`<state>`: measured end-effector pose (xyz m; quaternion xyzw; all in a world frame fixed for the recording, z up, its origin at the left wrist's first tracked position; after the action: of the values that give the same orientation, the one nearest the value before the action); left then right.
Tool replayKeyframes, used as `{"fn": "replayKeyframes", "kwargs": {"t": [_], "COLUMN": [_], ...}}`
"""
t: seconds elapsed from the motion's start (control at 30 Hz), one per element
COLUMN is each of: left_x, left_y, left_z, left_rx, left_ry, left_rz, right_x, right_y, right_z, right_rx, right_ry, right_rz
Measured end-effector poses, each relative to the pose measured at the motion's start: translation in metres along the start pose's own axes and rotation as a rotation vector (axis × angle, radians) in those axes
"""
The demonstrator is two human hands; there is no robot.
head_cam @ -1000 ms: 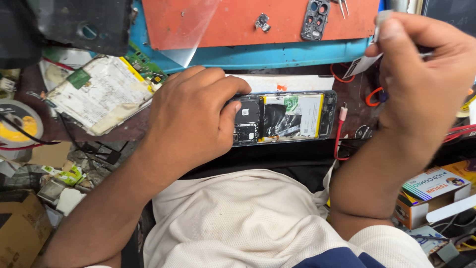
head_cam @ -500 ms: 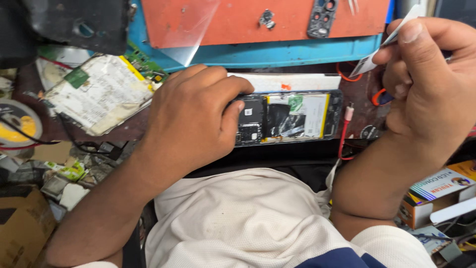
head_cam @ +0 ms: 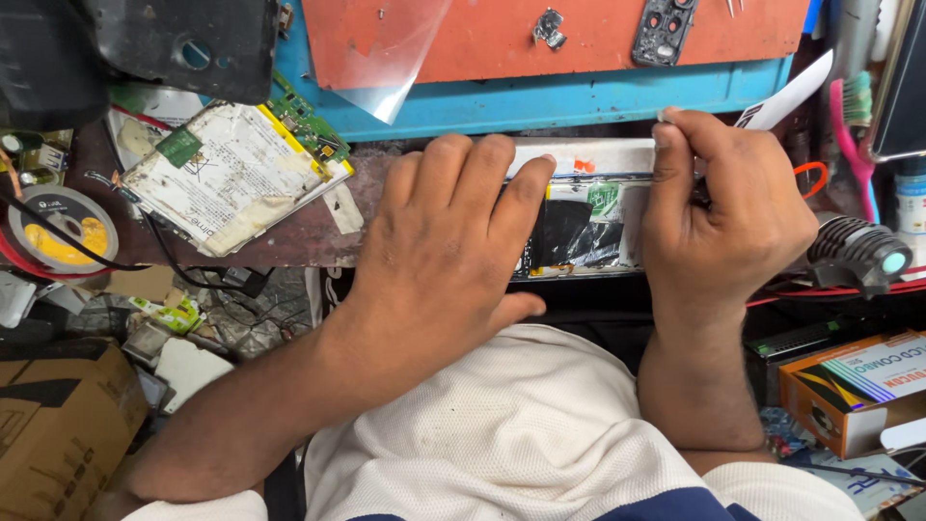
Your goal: The person tests a smartphone by tapping through a device debugging menu, then places it on a cluttered workbench and disassembles it, prying off the back cover and using a screwdriver to unscrew and work on the internal components and battery area.
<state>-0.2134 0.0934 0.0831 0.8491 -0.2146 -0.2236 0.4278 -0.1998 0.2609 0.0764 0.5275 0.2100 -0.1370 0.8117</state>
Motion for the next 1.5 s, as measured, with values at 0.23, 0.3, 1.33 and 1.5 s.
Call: {"fn": "replayKeyframes", "kwargs": {"t": [0.23,0.3,1.33,1.5], "left_x": [-0.003,-0.004,0.052,0.052], "left_y": [-0.012,-0.012,0.005,0.002], "left_z": [0.004,0.005,-0.063,-0.063], "left_rx": [0.017,0.029,-0.635,-0.644], "left_ry": [0.008,0.01,-0.801,-0.786], "left_rz": [0.022,0.023,-0.842,-0.837], "right_x": [-0.002,-0.002,0.05,0.058], "right_y": [-0.002,-0.003,0.08,0.079], "right_z": [0.002,0.002,-0.004,-0.003], "right_rx": [-0.081,-0.081,-0.152,-0.12], "right_ry": [0.039,0.035,0.005,-0.09], "right_rz": [0.02,0.022,-0.745,-0.764]}}
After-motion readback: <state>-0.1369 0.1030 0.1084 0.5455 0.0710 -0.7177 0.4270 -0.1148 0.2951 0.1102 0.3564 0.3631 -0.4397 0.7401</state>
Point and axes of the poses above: each hand's wrist, its own x-axis away from the middle knuckle, its own y-axis out of the back of the hand, z = x × y, the point moved 9 cm from there along -x, towards the middle knuckle, and after that the axes turned 5 degrees about -z, right-handed, at the moved point
